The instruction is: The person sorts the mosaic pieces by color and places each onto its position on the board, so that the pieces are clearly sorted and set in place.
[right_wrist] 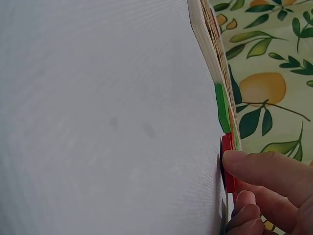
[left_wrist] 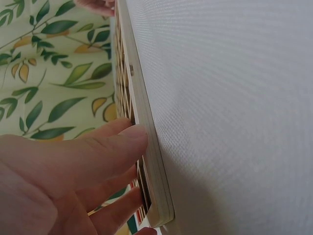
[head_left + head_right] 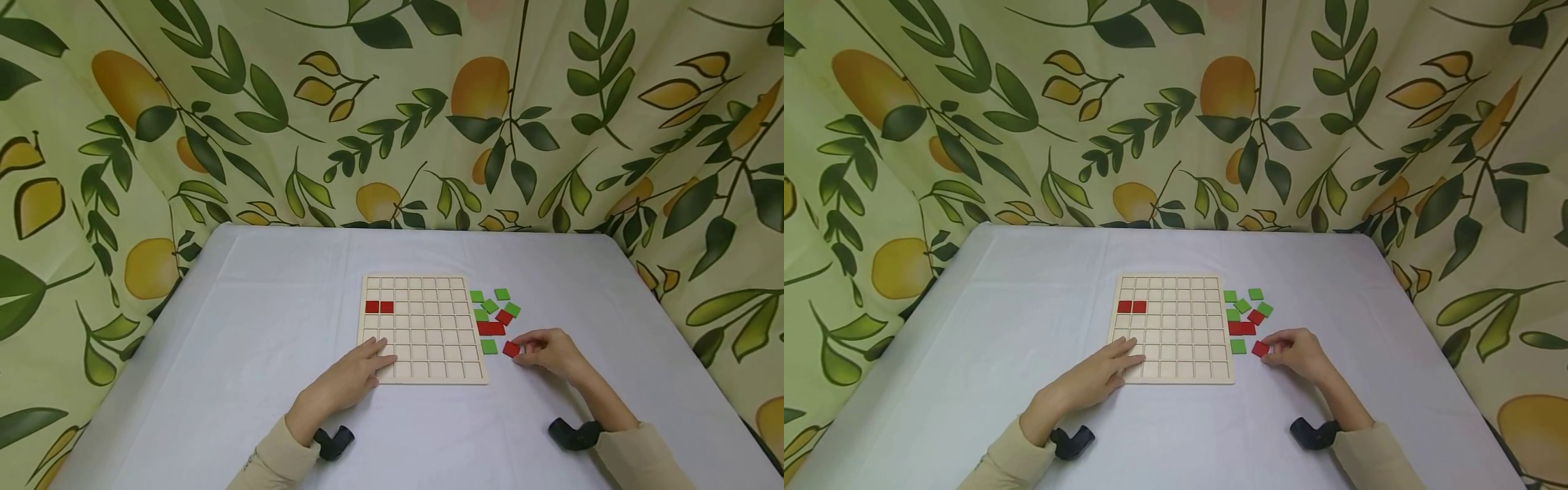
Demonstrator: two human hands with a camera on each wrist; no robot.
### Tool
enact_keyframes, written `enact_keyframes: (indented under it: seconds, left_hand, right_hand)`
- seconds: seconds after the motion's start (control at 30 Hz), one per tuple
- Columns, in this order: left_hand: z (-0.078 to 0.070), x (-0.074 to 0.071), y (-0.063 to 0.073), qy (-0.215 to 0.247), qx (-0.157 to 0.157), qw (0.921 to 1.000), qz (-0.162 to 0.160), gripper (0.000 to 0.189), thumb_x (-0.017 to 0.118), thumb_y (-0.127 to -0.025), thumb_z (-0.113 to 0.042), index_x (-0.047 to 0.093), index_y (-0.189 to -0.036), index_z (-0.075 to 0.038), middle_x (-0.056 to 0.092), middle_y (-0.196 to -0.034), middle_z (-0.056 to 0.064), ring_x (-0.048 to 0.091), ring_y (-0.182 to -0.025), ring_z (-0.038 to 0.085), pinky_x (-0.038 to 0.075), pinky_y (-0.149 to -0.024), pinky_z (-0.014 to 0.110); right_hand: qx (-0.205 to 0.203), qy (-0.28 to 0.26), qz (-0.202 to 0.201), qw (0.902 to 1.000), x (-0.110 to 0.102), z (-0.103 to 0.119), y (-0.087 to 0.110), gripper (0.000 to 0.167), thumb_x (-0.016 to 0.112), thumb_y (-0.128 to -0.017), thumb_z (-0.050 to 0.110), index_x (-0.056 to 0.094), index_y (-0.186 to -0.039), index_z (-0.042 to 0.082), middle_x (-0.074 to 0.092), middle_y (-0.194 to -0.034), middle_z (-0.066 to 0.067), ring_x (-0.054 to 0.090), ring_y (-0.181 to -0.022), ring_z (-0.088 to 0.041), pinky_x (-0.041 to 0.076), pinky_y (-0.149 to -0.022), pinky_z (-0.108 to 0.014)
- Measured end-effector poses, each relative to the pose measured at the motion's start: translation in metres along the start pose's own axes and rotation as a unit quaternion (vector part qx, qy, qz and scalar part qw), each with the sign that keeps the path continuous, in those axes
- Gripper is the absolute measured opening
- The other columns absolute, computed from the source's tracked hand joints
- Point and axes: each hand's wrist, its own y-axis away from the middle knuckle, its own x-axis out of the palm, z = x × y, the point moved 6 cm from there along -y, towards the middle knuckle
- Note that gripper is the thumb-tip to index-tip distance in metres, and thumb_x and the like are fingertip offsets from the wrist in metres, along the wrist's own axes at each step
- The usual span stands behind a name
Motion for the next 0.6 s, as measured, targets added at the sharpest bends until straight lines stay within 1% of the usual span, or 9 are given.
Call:
enact_keyframes:
  seconds: [0.23, 0.43, 0.6]
  left_hand:
    - [0.0012, 0.0010, -0.0003, -0.004, -0.003, 1.0000, 0.001, 0.044, 0.059, -0.092, -0.002, 0.055, -0.135, -0.007, 0.041, -0.152, 0.018, 0.034, -0.144, 0.038, 0.034, -0.118, 0.051]
    - [0.0021, 0.0019, -0.0015, -0.008, 0.001, 1.0000, 0.000, 0.043, 0.058, -0.092, -0.002, 0.055, -0.135, -0.007, 0.041, -0.152, 0.018, 0.034, -0.144, 0.038, 0.034, -0.118, 0.051]
    - [0.0018, 0.0019, -0.0016, -0.009, 0.002, 1.0000, 0.002, 0.043, 0.058, -0.092, -0.002, 0.055, -0.135, -0.007, 0.041, -0.152, 0.018, 0.034, -0.144, 0.039, 0.034, -0.118, 0.051]
  right_hand:
    - [-0.001, -0.007, 0.003, 1.0000, -0.0009, 0.0010, -0.0002, 0.031, 0.076, -0.078, 0.008, 0.070, -0.105, -0.005, 0.049, -0.068, 0.000, 0.045, -0.064, -0.011, 0.037, -0.049, -0.018]
    - [-0.011, -0.019, 0.006, 0.9997, -0.0020, 0.0035, -0.0018, 0.031, 0.074, -0.081, 0.009, 0.069, -0.108, -0.005, 0.050, -0.069, 0.000, 0.044, -0.063, -0.010, 0.038, -0.049, -0.018]
    - [-0.018, -0.015, 0.003, 0.9997, -0.0027, 0.0064, -0.0042, 0.031, 0.073, -0.082, 0.011, 0.069, -0.109, -0.004, 0.052, -0.069, 0.000, 0.046, -0.063, -0.009, 0.040, -0.049, -0.018]
